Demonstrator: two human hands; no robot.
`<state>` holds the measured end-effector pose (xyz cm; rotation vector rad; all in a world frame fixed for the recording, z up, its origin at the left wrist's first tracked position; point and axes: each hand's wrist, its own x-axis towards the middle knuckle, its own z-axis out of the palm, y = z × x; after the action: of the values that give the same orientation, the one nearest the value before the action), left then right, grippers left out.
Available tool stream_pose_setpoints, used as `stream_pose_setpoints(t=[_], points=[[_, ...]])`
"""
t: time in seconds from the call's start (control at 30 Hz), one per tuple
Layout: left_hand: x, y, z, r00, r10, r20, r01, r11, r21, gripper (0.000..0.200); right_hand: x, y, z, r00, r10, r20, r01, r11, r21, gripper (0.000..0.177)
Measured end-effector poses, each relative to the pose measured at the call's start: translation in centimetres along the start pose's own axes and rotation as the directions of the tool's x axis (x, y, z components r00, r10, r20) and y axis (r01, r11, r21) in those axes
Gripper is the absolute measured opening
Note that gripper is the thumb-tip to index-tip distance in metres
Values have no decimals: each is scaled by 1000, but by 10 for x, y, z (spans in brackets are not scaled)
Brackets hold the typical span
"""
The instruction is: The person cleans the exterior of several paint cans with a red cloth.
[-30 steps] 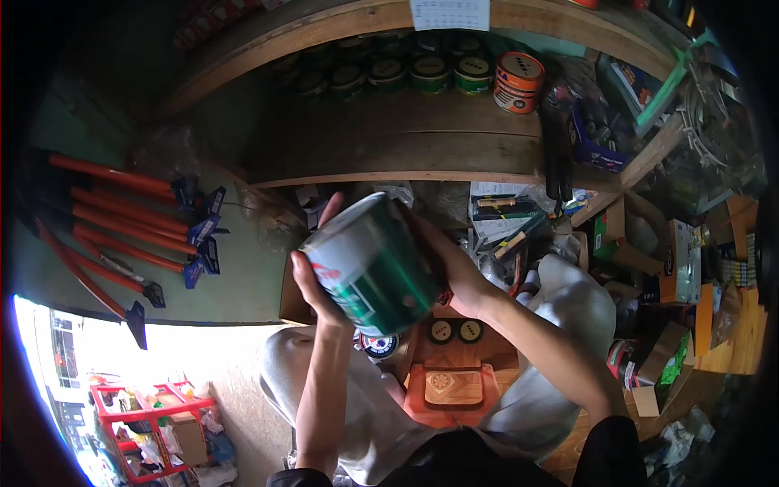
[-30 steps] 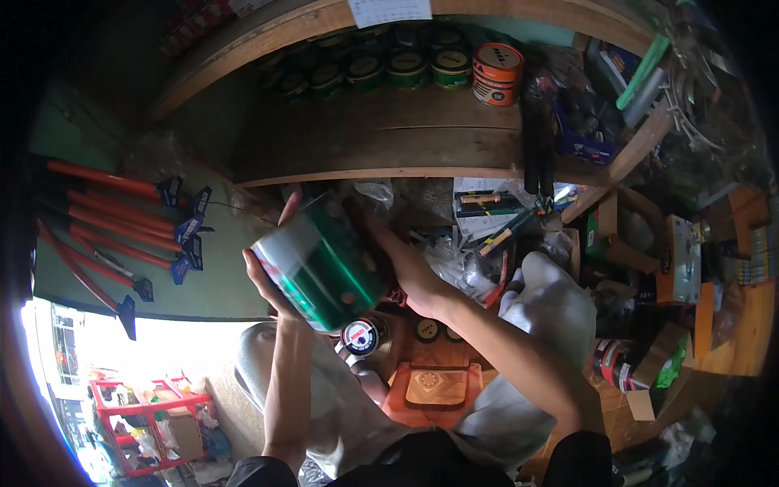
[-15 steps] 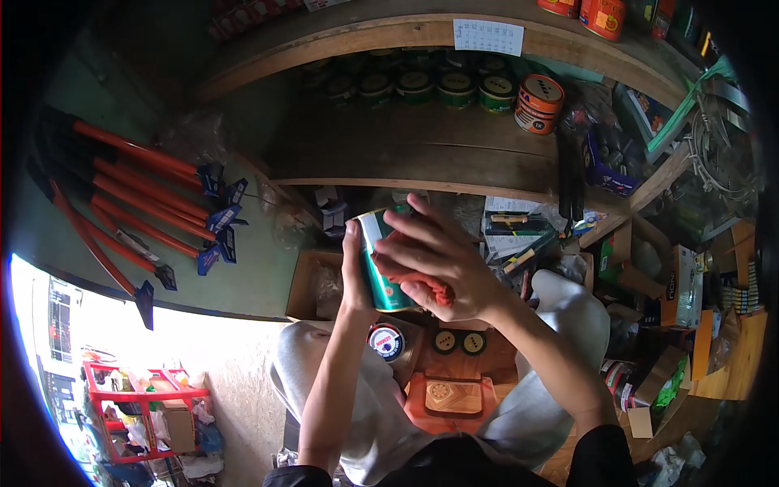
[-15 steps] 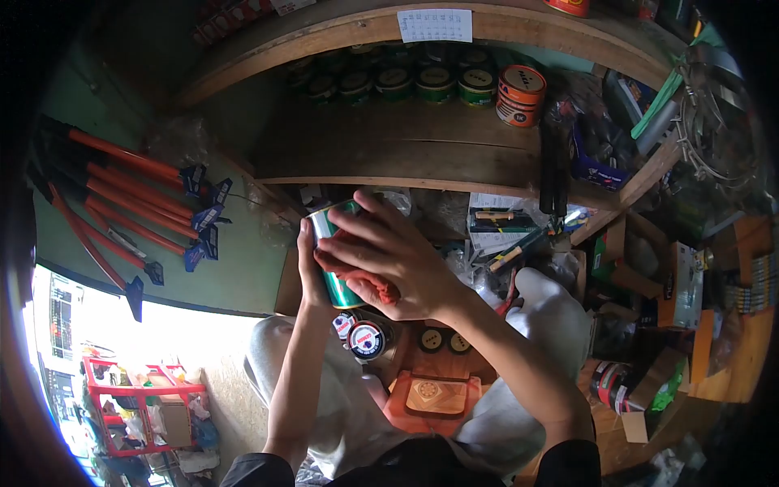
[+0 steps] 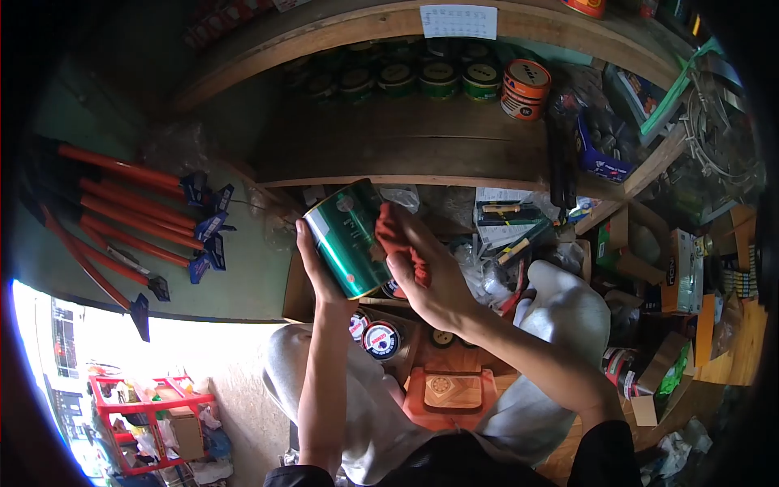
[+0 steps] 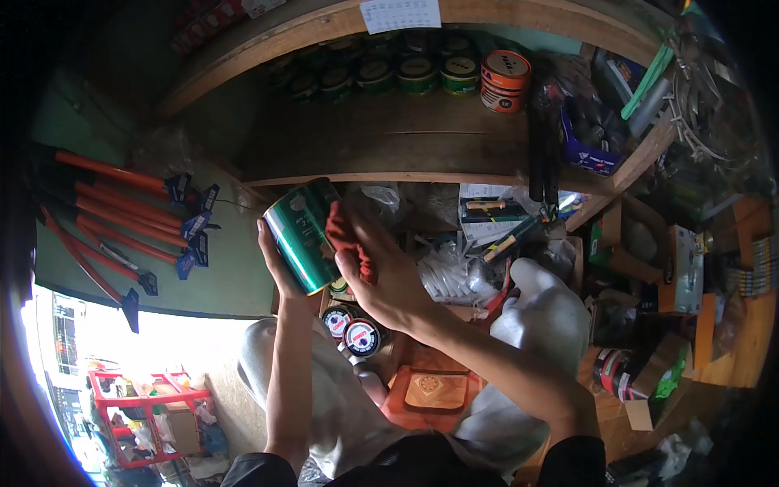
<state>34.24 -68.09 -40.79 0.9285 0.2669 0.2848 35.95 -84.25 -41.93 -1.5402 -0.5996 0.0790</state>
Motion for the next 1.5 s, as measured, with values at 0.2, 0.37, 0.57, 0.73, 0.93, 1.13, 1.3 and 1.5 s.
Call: stream_pose_setpoints(t=[0.2,0.37,0.57,0.73,0.93,1.13,1.3,1.5], points=[[-15,-12,-1,954,-124,274,143,988,-51,93,29,1,-22,997,9,-75,4,986,168,55],[-10,-12,-8,971,-45,236,63,996,-68,94,28,-6,-21,946,314,82,-303,765,569,53],[0,-1,-19,991,23,128,-2,988,-156,74,-6,-5,-5,991,-19,136,-22,955,296,59],[-16,-10,-9,964,-58,259,76,995,-59,87,18,-1,-14,1000,-26,14,15,865,501,57],[-21,-12,-3,910,260,323,-321,935,153,89,28,8,-23,922,352,160,-368,671,644,53],[-19,13,1,967,186,176,-199,978,58,90,7,15,-12,929,335,159,-367,763,532,55],[0,-8,-12,994,100,-45,-100,995,-3,70,10,-5,-18,987,143,80,-163,813,559,55],[-12,-3,5,995,-95,4,95,995,-41,75,14,-19,-26,920,-333,205,379,887,-262,56]])
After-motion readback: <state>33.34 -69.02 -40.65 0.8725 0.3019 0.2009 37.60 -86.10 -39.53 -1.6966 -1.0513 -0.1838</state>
